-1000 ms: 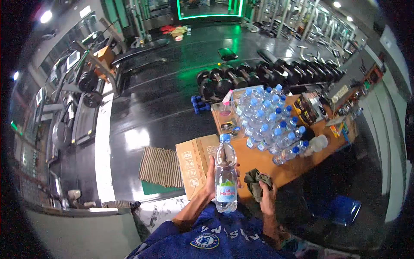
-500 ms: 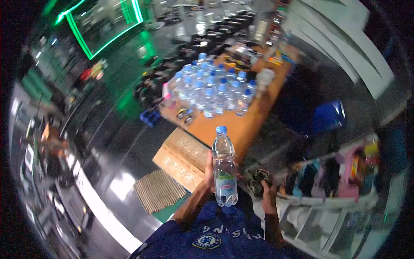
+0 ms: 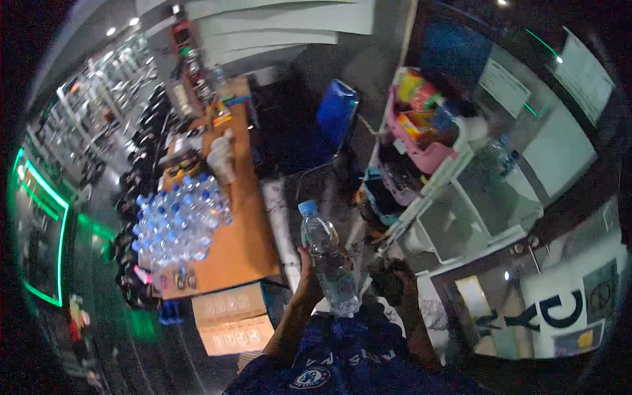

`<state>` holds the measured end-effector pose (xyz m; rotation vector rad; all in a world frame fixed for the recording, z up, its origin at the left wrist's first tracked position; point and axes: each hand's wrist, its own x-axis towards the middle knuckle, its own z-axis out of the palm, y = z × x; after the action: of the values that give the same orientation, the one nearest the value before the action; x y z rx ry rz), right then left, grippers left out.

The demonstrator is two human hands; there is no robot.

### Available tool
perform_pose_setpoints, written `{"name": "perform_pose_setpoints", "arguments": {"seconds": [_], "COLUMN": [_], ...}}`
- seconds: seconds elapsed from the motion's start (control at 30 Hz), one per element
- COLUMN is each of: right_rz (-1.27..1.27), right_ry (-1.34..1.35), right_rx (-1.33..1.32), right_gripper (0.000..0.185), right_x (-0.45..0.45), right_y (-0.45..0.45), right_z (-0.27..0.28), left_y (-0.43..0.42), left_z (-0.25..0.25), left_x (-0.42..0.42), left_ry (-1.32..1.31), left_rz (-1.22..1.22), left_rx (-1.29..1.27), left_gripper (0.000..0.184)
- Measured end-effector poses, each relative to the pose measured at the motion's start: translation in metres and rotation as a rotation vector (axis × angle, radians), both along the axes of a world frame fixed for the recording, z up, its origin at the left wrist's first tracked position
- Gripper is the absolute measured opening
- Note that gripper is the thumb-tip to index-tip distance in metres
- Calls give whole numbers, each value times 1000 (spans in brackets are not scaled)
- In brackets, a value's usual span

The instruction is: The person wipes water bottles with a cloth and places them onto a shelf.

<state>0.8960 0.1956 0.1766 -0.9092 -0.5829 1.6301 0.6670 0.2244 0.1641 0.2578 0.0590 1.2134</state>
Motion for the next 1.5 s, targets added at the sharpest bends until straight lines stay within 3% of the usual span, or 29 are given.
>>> {"name": "perform_pose_setpoints", "arguments": {"seconds": [0.03, 0.07, 0.1, 0.2, 0.27, 0.33, 0.43, 0.5, 0.63, 0.67, 0.73, 0.83, 0.97, 1.07, 1.17, 1.2, 1.23, 1.27, 1.3, 1.4, 1.43, 1.47, 1.5], "right_rz": [21, 41, 64, -58, -287, -241, -457, -363, -513, -516, -770, -689, -741, -486, -519, -550, -713, -727, -737, -682, -650, -685, -719], "right_ry": [91, -319, -732, -734, 416, -786, 378, 168, 77, 239, 139, -5, 89, -9, 14, 20, 96, 43, -9, 71, 136, 130, 123], "right_rx": [-9, 122, 239, 244, 127, 247, 225, 499, 532, 613, 487, 584, 407, 449, 383, 300, 130, 154, 176, 141, 115, 140, 164], "right_gripper": [33, 32, 31, 33, 35, 37, 42, 47, 48, 47, 49, 47, 45, 44, 47, 48, 37, 37, 37, 34, 34, 33, 31], "right_x": [11, 23, 32, 56, 86, 102, 117, 166, 231, 243, 288, 313, 382, 439, 466, 466, 469, 484, 505, 511, 505, 498, 490], "right_y": [-2, -2, 1, -1, -5, -2, -6, 4, 23, 24, 40, 75, 113, 146, 176, 186, 191, 199, 210, 215, 215, 216, 217], "right_z": [1, -4, -4, 7, -10, 38, 82, 66, 107, 119, 121, 172, 156, 130, 103, 105, 107, 90, 60, 59, 70, 76, 82], "left_y": [3, 6, 12, 34, 44, 53, 82, 95, 134, 147, 169, 193, 244, 271, 279, 271, 270, 269, 273, 306, 308, 307, 285], "left_z": [5, 11, 24, 29, 47, 50, 94, 122, 149, 149, 150, 163, 111, 92, 72, 93, 95, 97, 88, 2, 4, 4, 54], "left_x": [13, 25, 34, 72, 97, 126, 162, 193, 267, 287, 329, 387, 466, 503, 531, 524, 526, 527, 532, 569, 574, 572, 554], "left_ry": [206, 410, 549, 772, 795, 747, 821, 1035, 1053, 1049, 1066, 1223, 1290, 1240, 1290, 1343, 1383, 1423, 1450, 1547, 1579, 1647, 1708], "left_rz": [26, 57, 105, 193, 260, 317, 272, 294, 135, 108, 131, 398, 319, 257, 241, 234, 236, 238, 249, 444, 540, 405, 268], "left_rx": [-1, 3, 90, 207, 176, 63, 363, 462, 673, 750, 912, 1190, 1405, 1461, 1447, 1425, 1415, 1404, 1406, 1466, 1495, 1404, 1306], "left_gripper": [91, 88, 74, 57, 56, 66, 65, 75, 91, 96, 98, 99, 92, 89, 86, 85, 84, 82, 80, 78, 77, 78, 78]}}
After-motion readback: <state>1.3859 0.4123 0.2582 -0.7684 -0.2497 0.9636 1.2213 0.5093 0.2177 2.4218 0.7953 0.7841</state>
